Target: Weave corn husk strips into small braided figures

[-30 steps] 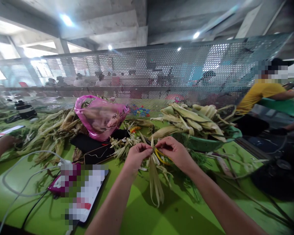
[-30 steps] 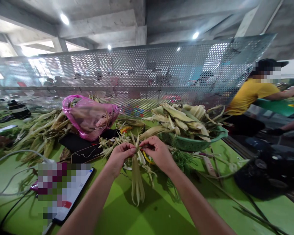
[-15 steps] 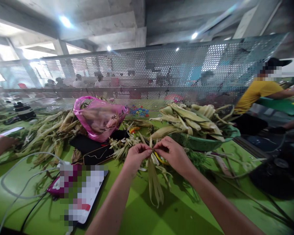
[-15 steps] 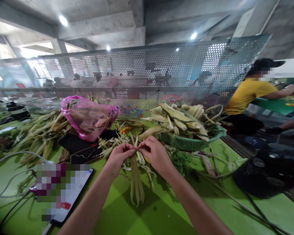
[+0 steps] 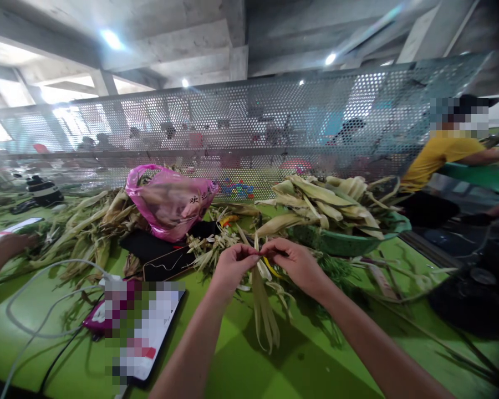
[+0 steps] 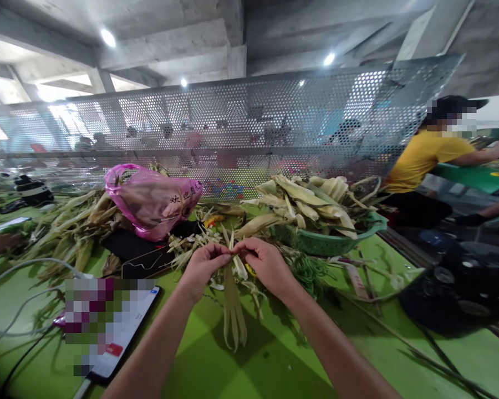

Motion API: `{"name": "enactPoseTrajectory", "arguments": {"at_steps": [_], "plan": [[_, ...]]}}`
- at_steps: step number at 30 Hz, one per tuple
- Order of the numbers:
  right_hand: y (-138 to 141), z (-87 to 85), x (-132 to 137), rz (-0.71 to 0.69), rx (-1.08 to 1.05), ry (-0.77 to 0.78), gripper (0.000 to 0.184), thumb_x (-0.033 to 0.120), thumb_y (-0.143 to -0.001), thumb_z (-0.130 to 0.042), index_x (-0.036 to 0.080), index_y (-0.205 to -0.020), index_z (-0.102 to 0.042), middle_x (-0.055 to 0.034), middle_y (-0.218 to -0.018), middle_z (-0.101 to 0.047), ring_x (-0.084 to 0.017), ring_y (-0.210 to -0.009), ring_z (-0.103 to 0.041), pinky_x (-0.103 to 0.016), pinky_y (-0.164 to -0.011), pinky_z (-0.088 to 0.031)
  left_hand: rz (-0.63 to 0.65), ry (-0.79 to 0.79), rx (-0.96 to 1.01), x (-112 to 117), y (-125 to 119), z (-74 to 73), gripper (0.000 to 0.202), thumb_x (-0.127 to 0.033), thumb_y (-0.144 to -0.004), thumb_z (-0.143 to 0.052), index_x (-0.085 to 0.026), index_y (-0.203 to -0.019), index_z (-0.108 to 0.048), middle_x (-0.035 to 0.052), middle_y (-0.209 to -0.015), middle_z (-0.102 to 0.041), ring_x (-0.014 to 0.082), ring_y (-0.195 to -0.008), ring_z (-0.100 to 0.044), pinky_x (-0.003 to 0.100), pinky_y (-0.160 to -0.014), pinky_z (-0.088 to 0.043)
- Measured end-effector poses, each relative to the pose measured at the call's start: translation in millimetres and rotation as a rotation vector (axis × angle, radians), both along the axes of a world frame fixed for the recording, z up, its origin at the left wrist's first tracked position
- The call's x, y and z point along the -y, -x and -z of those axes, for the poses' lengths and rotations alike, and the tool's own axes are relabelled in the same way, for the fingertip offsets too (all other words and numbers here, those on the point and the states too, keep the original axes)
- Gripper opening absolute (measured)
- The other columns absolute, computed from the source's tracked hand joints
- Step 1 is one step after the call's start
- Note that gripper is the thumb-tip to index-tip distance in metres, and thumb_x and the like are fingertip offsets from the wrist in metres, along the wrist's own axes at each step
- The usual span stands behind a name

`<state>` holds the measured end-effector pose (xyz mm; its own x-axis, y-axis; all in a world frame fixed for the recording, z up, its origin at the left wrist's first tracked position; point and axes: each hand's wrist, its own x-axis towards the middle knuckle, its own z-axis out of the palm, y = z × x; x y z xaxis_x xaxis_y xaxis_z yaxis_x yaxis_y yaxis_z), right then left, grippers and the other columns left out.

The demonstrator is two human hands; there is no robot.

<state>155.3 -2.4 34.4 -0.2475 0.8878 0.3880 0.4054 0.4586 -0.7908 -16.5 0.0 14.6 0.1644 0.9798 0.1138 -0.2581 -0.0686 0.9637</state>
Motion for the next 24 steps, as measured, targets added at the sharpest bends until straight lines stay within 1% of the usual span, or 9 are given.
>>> {"name": "enactPoseTrajectory", "arguments": {"at_steps": [3, 6, 9, 11, 16, 21, 24], "plan": [[-0.7, -1.2, -0.3, 0.008, 0.016, -0.034, 0.025, 0.011, -0.072, -0.050, 0.024, -0.081, -0.070, -0.0012, -0.084, -0.067, -0.019, -0.081, -0.061, -0.031, -0.078, -0.045, 0.005, 0.008, 0.010, -1.5, 0.3, 1.4, 0.028, -0.034, -0.058, -0.080, -0.014, -0.072, -0.067, -0.0011, -0.065, -0.060, 0.0079, -0.061, -0.050, 0.020, -0.061, -0.038], [-0.4, -4.5, 0.8, -0.003, 0.027, -0.074, 0.028, 0.010, -0.072, -0.048, 0.024, -0.080, -0.071, -0.0017, -0.082, -0.066, -0.019, -0.080, -0.061, -0.031, -0.077, -0.045, 0.007, 0.016, 0.027, -2.8, 0.8, 3.3, 0.028, -0.034, -0.058, -0.080, -0.014, -0.072, -0.067, -0.0012, -0.065, -0.060, 0.0074, -0.060, -0.050, 0.019, -0.060, -0.038], [0.3, -6.5, 1.9, 0.000, 0.048, -0.115, 0.025, 0.013, -0.075, -0.052, 0.024, -0.085, -0.072, -0.0032, -0.084, -0.065, -0.019, -0.082, -0.061, -0.032, -0.078, -0.046, 0.013, 0.024, 0.052, -2.8, 1.1, 4.2, 0.028, -0.033, -0.059, -0.080, -0.013, -0.073, -0.066, -0.0013, -0.066, -0.060, 0.0068, -0.061, -0.050, 0.019, -0.061, -0.038], [0.6, -6.1, 2.1, 0.015, 0.099, -0.146, 0.022, 0.015, -0.077, -0.056, 0.024, -0.088, -0.073, -0.0036, -0.085, -0.063, -0.020, -0.082, -0.061, -0.032, -0.078, -0.046, 0.017, 0.022, 0.070, -2.5, 1.0, 4.1, 0.028, -0.032, -0.059, -0.081, -0.014, -0.073, -0.066, -0.0011, -0.067, -0.061, 0.0066, -0.062, -0.050, 0.018, -0.061, -0.039], [1.2, -1.0, 1.5, 0.067, 0.214, -0.205, 0.020, 0.014, -0.077, -0.061, 0.024, -0.090, -0.072, -0.0032, -0.085, -0.060, -0.019, -0.080, -0.060, -0.030, -0.075, -0.046, 0.007, 0.023, 0.068, -2.3, 0.8, 3.5, 0.031, -0.035, -0.056, -0.082, -0.014, -0.072, -0.066, -0.0008, -0.066, -0.060, 0.0075, -0.060, -0.050, 0.020, -0.060, -0.039], [0.4, -1.1, 1.3, 0.099, 0.251, -0.178, 0.010, 0.019, -0.081, -0.061, 0.021, -0.084, -0.069, -0.0034, -0.083, -0.058, -0.019, -0.078, -0.058, -0.030, -0.074, -0.044, 0.007, -0.025, -0.005, -3.4, 2.7, 5.4, 0.025, -0.032, -0.062, -0.078, -0.014, -0.075, -0.066, -0.0002, -0.068, -0.060, 0.0092, -0.063, -0.051, 0.021, -0.063, -0.039], [-1.1, -3.5, 0.4, 0.074, 0.243, -0.122, 0.008, 0.023, -0.081, -0.061, 0.020, -0.079, -0.068, -0.0031, -0.081, -0.059, -0.019, -0.077, -0.058, -0.030, -0.072, -0.044, -0.005, -0.080, -0.105, -5.0, 3.3, 7.5, 0.017, -0.026, -0.066, -0.072, -0.014, -0.076, -0.066, -0.0002, -0.068, -0.060, 0.0103, -0.064, -0.052, 0.022, -0.064, -0.040]]}}
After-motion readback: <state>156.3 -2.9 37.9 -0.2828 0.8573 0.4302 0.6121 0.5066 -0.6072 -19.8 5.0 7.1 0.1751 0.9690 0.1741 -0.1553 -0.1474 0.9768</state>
